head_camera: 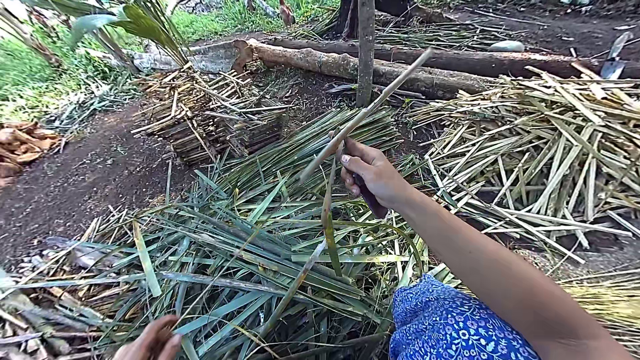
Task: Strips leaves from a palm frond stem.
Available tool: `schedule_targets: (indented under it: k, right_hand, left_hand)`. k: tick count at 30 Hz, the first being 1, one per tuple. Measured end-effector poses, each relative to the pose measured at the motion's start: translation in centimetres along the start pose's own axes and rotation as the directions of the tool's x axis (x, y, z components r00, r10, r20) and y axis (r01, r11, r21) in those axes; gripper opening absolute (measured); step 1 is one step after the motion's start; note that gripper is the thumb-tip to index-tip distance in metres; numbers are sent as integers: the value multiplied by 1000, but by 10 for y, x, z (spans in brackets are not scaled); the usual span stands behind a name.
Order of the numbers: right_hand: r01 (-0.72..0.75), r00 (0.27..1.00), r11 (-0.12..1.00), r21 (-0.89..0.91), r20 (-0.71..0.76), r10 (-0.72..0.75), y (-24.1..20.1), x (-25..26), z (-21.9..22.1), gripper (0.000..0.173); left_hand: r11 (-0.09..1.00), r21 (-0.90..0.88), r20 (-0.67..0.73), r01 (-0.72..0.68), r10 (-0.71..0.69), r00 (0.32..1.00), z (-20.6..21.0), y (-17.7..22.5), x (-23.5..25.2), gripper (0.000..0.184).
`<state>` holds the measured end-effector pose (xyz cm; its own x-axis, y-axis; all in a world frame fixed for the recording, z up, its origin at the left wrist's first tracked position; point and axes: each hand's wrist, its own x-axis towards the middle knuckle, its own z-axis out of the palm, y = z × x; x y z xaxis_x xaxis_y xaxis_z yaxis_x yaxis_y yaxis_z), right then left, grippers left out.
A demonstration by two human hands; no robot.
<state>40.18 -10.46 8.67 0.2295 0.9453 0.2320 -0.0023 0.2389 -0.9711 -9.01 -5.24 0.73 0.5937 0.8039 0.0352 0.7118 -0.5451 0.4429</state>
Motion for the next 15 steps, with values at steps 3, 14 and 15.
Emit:
schedule_targets:
  k: [3, 14, 15]
  right_hand:
    - [100, 986, 990, -100, 141, -86, -1, -14, 17, 49]
    - [323, 825, 944, -67, 508, -247, -3, -42, 41, 44]
    - [287, 825, 957, -37, 517, -227, -5, -43, 39, 44]
  left_hand:
    - [986, -151, -48, -75, 68, 996, 10, 45, 32, 47]
    - [592, -798, -8, -109, 170, 985, -11, 201, 114, 18]
    - [570, -813, -33, -115, 152, 988, -8, 204, 113, 15]
